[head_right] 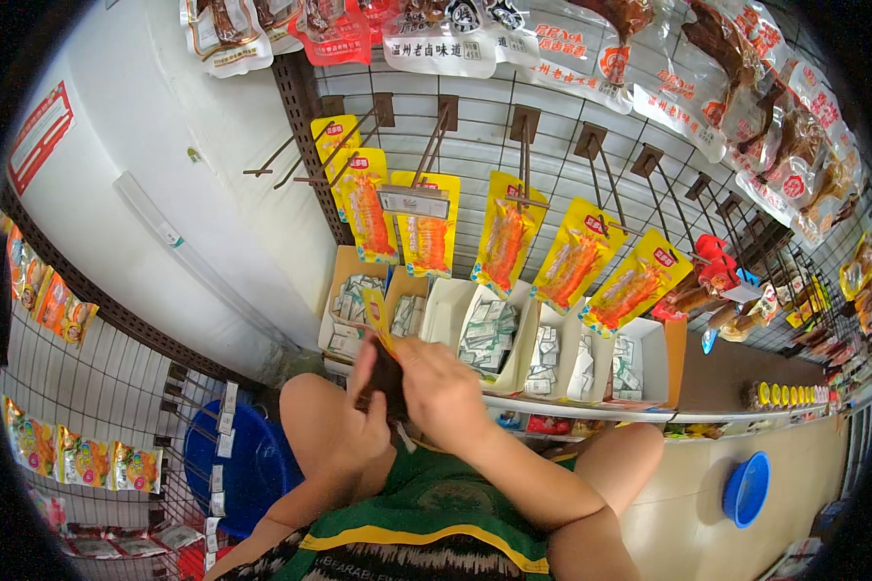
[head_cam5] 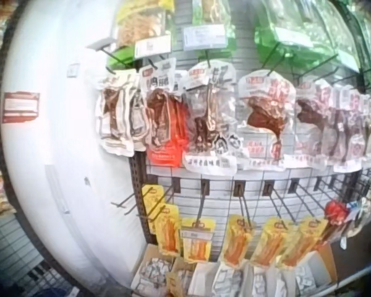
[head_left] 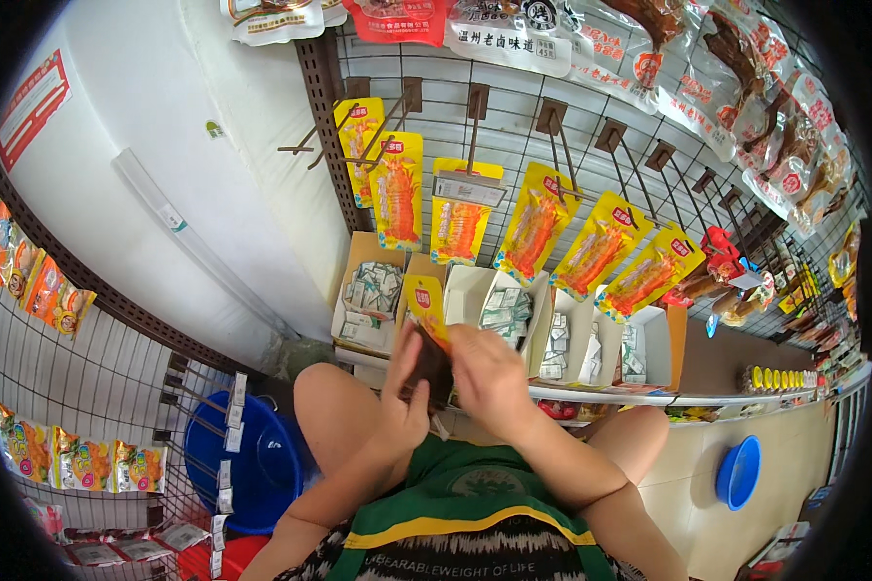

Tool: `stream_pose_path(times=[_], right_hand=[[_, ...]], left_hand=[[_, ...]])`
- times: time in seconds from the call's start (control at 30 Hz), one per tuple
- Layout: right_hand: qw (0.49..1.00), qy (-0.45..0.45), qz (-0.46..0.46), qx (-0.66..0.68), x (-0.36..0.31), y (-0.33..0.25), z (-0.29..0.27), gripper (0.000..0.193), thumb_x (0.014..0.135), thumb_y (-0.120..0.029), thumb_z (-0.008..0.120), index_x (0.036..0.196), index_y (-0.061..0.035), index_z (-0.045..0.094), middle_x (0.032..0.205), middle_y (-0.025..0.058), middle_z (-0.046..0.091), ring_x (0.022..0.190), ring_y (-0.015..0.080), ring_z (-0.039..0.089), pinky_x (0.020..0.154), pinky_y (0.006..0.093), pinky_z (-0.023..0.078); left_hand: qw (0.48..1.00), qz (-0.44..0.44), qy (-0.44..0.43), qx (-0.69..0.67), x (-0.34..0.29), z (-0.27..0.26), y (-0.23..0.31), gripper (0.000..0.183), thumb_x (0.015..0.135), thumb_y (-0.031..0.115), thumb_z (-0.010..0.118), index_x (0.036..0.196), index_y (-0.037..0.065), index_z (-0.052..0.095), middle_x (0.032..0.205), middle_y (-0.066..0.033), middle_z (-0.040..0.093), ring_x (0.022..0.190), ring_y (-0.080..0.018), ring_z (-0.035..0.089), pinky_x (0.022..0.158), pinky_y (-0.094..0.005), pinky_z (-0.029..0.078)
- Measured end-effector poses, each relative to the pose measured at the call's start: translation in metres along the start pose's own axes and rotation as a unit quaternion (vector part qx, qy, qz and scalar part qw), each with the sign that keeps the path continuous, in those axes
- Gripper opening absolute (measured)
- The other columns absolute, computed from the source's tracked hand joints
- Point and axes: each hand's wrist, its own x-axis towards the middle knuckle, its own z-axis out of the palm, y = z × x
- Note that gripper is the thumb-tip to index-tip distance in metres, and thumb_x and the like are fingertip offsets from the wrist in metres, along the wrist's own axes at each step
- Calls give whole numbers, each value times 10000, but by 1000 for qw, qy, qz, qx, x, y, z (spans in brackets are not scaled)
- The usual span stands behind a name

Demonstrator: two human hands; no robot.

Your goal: The person sits on the floor and repeatedly picks yellow snack packets from a cardboard box, wipes each packet with a brown cloth, and hangs them on metal hooks on a wire rack. The person continues this cycle for multiple packets throughout the clip.

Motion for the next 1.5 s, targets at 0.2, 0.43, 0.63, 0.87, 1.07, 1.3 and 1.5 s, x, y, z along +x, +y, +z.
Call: stream_pose_path(times=[0.2, 0.43, 0.63, 0.87, 1.07, 1.3, 1.5], right_hand=[[836, 9, 302, 457, -3, 5, -11, 205, 841, 2, 550, 1042, 40, 562, 861, 78, 608, 731, 66, 550, 622, 212, 438], [997, -28, 52, 51, -8, 20, 12, 309, 757, -26, 644, 1061, -44, 589, 988, 98, 520, 922, 191, 509, 706, 271, 456], [512, -174, 505, 673, -45, 44, 27, 620, 867, -475, 487, 1330, -93, 330, 1267, 106, 458, 1156, 212, 462, 968, 382, 384], [511, -237, 484, 670, -46, 55, 12, 486, 880, -288, 550, 1265, -29, 405, 1170, 91, 537, 1035, 179, 546, 882, 321, 449], [730, 4, 383, 566, -24, 56, -12, 399, 892, -186, 525, 1228, -7, 405, 1186, 121, 522, 1079, 207, 517, 921, 343, 417], [982, -119, -84, -121, -7, -5, 32, 559, 665, -76, 569, 1217, -105, 486, 1259, 172, 441, 1139, 336, 447, 907, 457, 364], [973, -159, -3, -167, -64, 48, 1, 476, 716, -71, 532, 1191, -91, 518, 1172, 166, 500, 1059, 335, 494, 871, 421, 409]], left_hand=[[780, -357, 100, -504, 3, -3, -7, 584, 942, 458, 277, 1361, 51, 261, 1330, -116, 408, 1203, -244, 423, 1016, -396, 320], [807, -379, 52, -450, 12, -9, -5, 520, 915, 401, 425, 1288, 44, 362, 1234, -140, 492, 1103, -245, 509, 944, -390, 402], [881, -306, 49, -359, -2, -2, -16, 359, 915, 211, 466, 1210, 9, 434, 1117, -88, 548, 963, -173, 560, 855, -312, 443], [862, -323, -11, -389, 3, -22, -16, 449, 880, 168, 510, 1281, 9, 384, 1246, -146, 472, 1143, -243, 472, 960, -379, 384], [798, -300, 61, -519, 16, -34, -11, 452, 935, 294, 386, 1327, 83, 304, 1333, -181, 379, 1228, -304, 379, 1010, -476, 312], [731, -282, 92, -615, 13, -5, -7, 456, 941, 391, 339, 1314, 129, 358, 1325, -47, 422, 1193, -211, 422, 1002, -367, 340], [753, -273, 140, -582, 41, -54, 18, 484, 939, 366, 373, 1335, 94, 316, 1359, -167, 353, 1252, -319, 346, 1047, -469, 257]])
